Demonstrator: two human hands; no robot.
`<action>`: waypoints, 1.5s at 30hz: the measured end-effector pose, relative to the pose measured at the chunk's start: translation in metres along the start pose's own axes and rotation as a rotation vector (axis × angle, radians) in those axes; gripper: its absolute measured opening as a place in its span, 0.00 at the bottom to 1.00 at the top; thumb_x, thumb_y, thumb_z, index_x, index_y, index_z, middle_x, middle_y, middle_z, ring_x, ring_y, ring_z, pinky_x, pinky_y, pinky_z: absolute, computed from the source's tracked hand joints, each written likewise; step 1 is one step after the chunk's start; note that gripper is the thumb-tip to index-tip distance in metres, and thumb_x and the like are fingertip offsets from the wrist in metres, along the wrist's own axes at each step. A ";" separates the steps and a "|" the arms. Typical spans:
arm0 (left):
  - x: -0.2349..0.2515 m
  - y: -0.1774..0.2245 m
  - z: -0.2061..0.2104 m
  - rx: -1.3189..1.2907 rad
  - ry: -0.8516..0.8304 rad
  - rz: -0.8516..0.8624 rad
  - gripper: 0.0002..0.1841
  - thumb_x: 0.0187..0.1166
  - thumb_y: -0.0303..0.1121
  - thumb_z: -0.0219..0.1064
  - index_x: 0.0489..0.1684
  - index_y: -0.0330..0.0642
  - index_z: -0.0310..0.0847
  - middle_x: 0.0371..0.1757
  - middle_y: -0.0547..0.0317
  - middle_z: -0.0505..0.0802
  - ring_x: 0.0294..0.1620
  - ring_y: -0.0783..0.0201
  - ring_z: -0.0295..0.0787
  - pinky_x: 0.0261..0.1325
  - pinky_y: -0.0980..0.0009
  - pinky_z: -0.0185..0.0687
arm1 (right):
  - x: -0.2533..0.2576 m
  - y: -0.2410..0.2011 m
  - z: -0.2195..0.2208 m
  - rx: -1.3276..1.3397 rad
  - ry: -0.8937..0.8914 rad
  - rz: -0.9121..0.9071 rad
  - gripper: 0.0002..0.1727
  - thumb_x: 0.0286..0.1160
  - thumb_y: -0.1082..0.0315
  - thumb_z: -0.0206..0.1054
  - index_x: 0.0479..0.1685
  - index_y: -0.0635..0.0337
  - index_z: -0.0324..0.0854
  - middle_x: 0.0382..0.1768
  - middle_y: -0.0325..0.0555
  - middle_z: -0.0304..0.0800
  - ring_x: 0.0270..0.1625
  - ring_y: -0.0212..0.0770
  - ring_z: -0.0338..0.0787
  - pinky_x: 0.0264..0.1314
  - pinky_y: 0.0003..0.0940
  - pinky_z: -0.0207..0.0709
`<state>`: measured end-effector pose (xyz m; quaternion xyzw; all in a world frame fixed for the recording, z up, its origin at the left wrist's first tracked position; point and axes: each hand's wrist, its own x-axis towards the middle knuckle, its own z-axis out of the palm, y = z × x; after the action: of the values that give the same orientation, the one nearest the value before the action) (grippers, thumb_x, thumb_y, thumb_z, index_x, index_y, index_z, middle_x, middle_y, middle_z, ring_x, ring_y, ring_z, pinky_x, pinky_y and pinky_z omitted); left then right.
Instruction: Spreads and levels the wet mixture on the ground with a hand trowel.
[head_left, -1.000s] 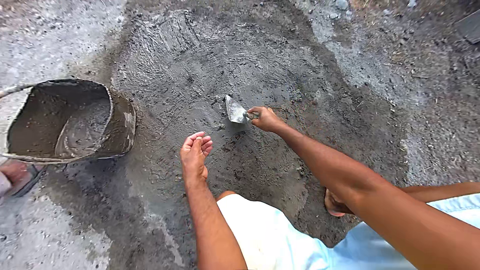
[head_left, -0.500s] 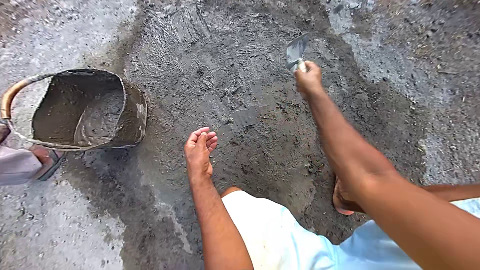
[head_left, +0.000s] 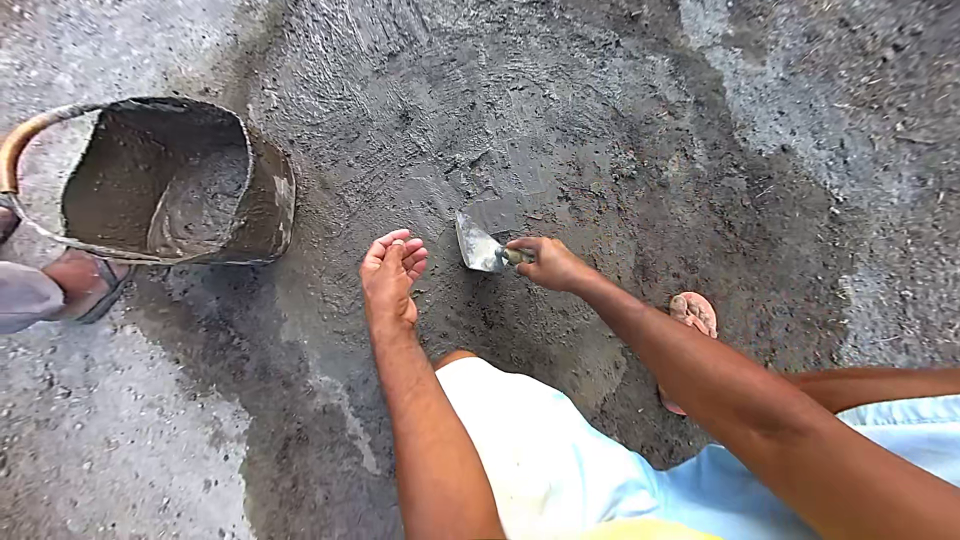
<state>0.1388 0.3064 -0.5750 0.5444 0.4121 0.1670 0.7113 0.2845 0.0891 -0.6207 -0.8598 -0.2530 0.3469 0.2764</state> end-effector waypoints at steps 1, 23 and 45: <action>-0.001 0.001 -0.001 0.001 -0.003 0.002 0.13 0.94 0.35 0.54 0.66 0.44 0.79 0.50 0.54 0.94 0.47 0.62 0.94 0.53 0.66 0.90 | -0.002 -0.003 0.007 0.003 -0.008 0.004 0.25 0.77 0.65 0.69 0.75 0.46 0.83 0.54 0.56 0.94 0.53 0.58 0.93 0.56 0.66 0.82; 0.000 0.005 -0.009 -0.047 -0.006 0.013 0.12 0.93 0.34 0.55 0.63 0.43 0.80 0.46 0.57 0.94 0.44 0.64 0.94 0.50 0.68 0.90 | -0.045 0.055 -0.136 0.853 0.759 0.396 0.27 0.82 0.70 0.60 0.78 0.59 0.58 0.37 0.46 0.80 0.24 0.36 0.85 0.28 0.33 0.85; 0.008 0.006 0.002 -0.075 0.065 0.026 0.11 0.92 0.32 0.54 0.63 0.42 0.79 0.46 0.57 0.94 0.44 0.63 0.94 0.52 0.67 0.91 | 0.036 0.017 0.034 -0.428 0.022 0.072 0.31 0.87 0.68 0.56 0.90 0.40 0.66 0.67 0.74 0.80 0.54 0.74 0.89 0.50 0.71 0.82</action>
<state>0.1464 0.3128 -0.5729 0.5169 0.4216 0.2091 0.7151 0.2867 0.1095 -0.6691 -0.9111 -0.2871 0.2854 0.0780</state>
